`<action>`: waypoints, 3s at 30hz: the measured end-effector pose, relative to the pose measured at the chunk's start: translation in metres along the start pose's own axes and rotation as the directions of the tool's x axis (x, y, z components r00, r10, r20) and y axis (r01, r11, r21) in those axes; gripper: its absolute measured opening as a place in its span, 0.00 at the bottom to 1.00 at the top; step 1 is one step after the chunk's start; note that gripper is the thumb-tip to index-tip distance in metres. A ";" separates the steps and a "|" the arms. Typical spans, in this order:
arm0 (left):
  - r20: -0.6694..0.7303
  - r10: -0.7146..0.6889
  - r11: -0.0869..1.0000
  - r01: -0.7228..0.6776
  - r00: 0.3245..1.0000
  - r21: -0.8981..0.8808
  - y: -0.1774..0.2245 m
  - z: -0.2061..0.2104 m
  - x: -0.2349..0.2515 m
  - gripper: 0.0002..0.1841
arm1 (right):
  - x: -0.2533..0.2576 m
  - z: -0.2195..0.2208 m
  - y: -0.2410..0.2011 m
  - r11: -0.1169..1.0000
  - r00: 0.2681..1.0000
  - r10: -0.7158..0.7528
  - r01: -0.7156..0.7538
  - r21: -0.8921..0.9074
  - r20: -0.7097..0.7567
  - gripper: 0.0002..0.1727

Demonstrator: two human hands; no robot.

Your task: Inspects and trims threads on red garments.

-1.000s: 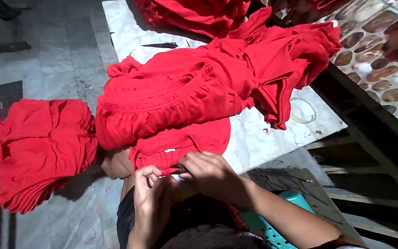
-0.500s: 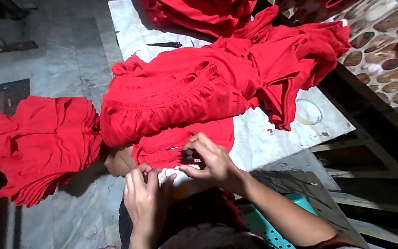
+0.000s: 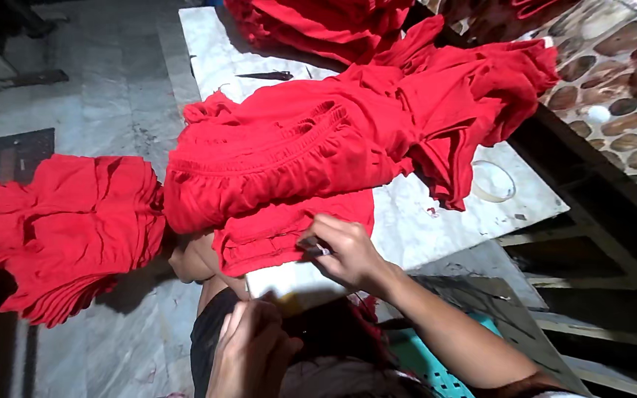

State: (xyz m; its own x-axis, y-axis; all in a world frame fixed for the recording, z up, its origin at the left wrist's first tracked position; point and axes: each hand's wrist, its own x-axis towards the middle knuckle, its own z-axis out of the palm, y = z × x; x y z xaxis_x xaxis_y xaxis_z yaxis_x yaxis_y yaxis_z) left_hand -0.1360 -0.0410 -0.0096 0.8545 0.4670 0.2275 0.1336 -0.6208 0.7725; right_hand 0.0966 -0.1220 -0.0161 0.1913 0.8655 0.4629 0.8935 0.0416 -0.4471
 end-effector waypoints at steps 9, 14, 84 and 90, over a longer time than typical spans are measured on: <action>-0.256 0.037 0.943 0.051 0.966 0.330 -0.020 0.018 0.059 0.17 | -0.003 -0.014 -0.015 0.999 0.972 -0.017 0.007 0.046 0.233 0.17; -0.265 0.088 0.927 0.018 0.960 0.374 -0.017 0.029 0.076 0.14 | 0.003 0.000 -0.008 0.998 0.996 -0.025 0.030 -0.054 0.080 0.08; -0.273 0.063 0.984 -0.014 0.960 0.175 -0.099 0.011 0.032 0.18 | -0.016 -0.042 0.017 0.983 0.987 0.156 -0.150 -0.107 0.040 0.09; -0.428 0.382 0.784 -0.042 0.819 0.620 -0.072 -0.044 0.063 0.14 | 0.022 -0.082 0.016 0.984 0.981 -0.013 -0.021 -0.175 -0.192 0.08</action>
State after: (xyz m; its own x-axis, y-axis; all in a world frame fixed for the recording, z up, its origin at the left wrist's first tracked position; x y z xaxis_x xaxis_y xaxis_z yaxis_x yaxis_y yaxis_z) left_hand -0.1143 0.0608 -0.0244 0.5362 0.4146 0.7352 0.3800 -0.8964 0.2283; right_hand 0.1488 -0.1436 0.0499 0.2538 0.7528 0.6074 0.9466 -0.0641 -0.3160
